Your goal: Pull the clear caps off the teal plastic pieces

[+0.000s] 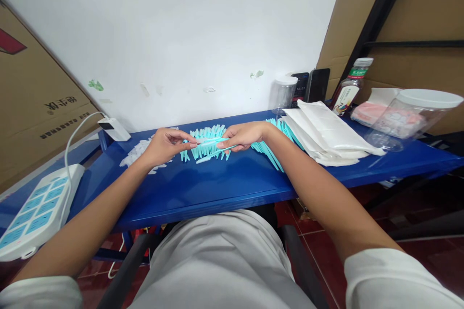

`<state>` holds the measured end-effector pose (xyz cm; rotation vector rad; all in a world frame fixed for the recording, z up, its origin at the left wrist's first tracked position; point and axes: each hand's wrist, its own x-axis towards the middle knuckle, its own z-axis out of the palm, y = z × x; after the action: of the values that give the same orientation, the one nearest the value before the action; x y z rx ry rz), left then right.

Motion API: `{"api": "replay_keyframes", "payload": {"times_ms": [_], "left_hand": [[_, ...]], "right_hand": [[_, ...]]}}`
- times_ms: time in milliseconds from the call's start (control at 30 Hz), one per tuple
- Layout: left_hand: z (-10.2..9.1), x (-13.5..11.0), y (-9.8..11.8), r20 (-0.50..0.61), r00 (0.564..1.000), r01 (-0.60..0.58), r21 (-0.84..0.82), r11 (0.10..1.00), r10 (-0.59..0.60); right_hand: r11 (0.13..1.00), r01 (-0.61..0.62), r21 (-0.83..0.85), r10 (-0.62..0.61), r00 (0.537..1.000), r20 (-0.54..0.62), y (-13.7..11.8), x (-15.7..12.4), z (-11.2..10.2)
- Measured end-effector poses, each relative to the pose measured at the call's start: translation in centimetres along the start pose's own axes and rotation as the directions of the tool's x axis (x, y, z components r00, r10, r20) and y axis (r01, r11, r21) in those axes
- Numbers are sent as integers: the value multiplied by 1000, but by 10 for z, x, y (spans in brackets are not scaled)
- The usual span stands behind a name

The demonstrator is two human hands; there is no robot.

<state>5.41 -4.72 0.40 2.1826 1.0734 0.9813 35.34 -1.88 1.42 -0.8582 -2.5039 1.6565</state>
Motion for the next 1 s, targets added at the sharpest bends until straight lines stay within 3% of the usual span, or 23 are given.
{"api": "replay_keyframes", "payload": {"times_ms": [500, 733, 1000], "left_hand": [[0, 1, -4, 110, 994, -28, 32, 999, 25], [2, 1, -1, 245, 967, -42, -105, 994, 67], [7, -1, -1, 278, 960, 80, -198, 977, -23]], "right_hand": [[998, -40, 41, 38, 998, 52, 0, 3, 4], [997, -52, 55, 46, 993, 104, -3, 7, 11], [994, -42, 102, 24, 985, 173, -1, 13, 16]]}}
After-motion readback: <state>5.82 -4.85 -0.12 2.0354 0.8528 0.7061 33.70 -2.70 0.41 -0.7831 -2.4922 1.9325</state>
